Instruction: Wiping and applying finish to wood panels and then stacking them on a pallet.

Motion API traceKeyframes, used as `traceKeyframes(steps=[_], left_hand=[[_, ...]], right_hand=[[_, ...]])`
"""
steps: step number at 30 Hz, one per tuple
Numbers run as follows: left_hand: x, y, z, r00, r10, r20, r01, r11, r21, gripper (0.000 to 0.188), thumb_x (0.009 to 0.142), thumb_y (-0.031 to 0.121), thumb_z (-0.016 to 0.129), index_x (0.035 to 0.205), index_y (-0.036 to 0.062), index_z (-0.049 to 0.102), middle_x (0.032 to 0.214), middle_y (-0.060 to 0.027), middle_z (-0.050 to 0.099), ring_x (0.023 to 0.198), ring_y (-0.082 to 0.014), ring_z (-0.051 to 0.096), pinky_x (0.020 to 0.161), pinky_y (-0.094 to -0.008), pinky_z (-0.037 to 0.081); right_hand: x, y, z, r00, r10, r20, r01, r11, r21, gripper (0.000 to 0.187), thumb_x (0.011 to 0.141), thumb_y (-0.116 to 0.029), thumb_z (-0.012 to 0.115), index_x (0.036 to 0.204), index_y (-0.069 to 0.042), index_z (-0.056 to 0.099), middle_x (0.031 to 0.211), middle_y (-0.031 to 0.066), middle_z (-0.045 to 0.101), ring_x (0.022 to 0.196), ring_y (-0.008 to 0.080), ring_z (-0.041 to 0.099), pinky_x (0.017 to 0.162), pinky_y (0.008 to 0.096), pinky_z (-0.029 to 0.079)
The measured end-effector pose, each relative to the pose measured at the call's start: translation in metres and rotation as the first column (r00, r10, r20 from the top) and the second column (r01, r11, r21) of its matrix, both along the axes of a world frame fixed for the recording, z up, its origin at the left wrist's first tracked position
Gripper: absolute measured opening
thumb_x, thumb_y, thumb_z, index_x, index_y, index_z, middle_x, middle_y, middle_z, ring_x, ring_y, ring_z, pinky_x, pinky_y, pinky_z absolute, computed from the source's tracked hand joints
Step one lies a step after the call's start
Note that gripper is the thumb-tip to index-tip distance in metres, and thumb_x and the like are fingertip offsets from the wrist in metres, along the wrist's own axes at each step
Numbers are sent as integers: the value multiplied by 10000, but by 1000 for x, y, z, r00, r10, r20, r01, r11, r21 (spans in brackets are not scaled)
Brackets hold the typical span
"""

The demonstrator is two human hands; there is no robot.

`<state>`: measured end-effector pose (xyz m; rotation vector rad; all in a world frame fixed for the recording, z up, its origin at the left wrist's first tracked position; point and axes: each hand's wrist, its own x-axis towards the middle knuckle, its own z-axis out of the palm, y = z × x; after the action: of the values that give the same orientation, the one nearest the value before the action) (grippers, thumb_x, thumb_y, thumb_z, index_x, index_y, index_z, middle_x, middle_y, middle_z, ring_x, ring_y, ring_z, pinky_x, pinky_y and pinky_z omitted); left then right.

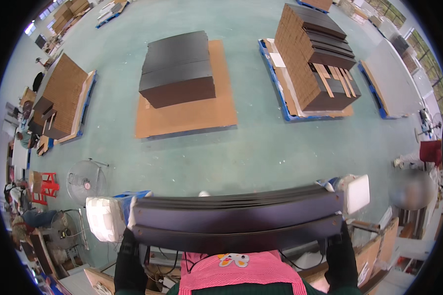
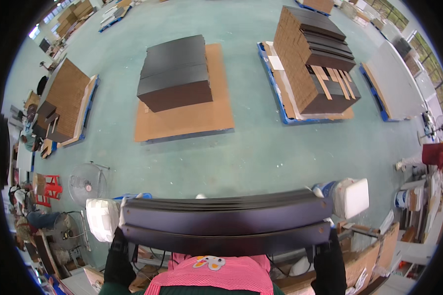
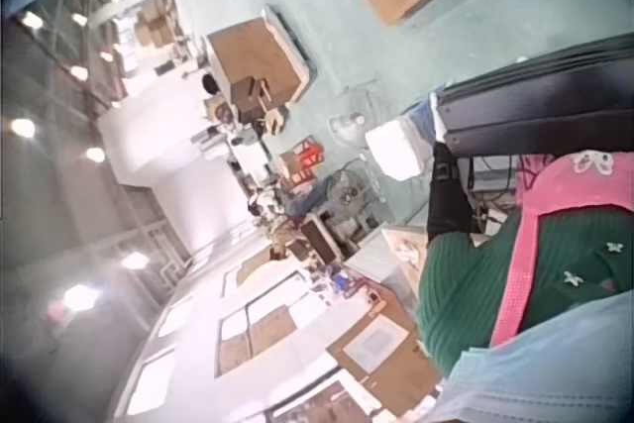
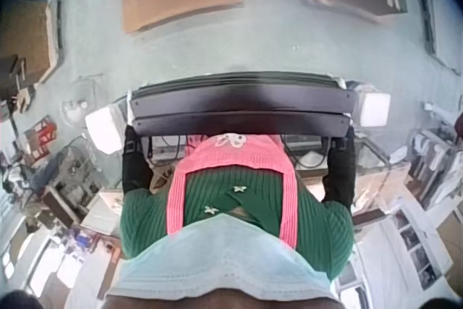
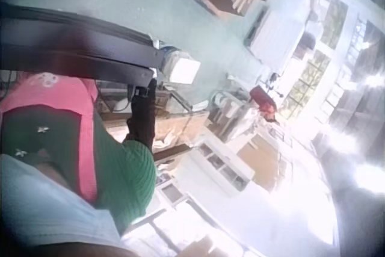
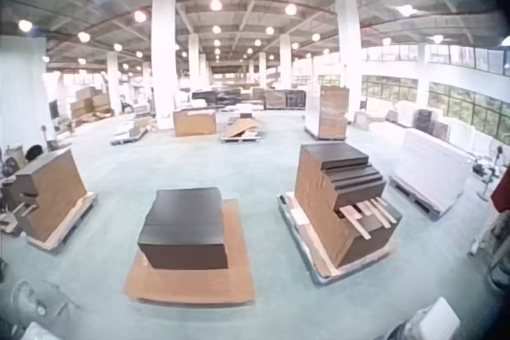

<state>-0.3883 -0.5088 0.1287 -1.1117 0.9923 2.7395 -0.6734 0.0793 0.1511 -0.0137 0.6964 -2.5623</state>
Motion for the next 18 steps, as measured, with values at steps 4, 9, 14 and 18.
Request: traceKeyframes(steps=[4,9,14,18], left_hand=[[-146,30,-21,986,-165,20,163,983,81,719,1073,621,297,1584,122,384,1481,-153,532,1309,-309,549,1121,-471,441],[-306,77,-14,938,-346,3,345,937,55,734,1067,623,332,1610,129,327,1514,-162,508,1337,-305,534,1122,-473,439],[-489,143,-19,867,-498,20,499,867,-8,729,1065,621,348,1597,122,363,1489,-148,540,1328,-295,549,1127,-465,433],[-596,197,1,764,-644,53,644,754,-128,732,1048,627,398,1569,114,418,1463,-126,564,1287,-257,574,1092,-430,455]], right_hand=[[-34,94,-14,966,-231,115,194,944,267,567,1064,-487,507,1459,-80,512,1442,161,558,1327,312,540,1143,498,425],[-81,173,-37,903,-385,187,282,864,416,568,1064,-492,504,1451,-76,517,1425,164,569,1314,311,550,1138,499,430],[-162,243,-53,852,-482,202,328,794,512,569,1064,-497,500,1444,-73,523,1408,168,580,1301,311,559,1133,500,435],[-217,292,-54,816,-526,239,311,748,587,570,1064,-500,498,1437,-71,527,1395,170,589,1291,311,567,1128,500,439]])
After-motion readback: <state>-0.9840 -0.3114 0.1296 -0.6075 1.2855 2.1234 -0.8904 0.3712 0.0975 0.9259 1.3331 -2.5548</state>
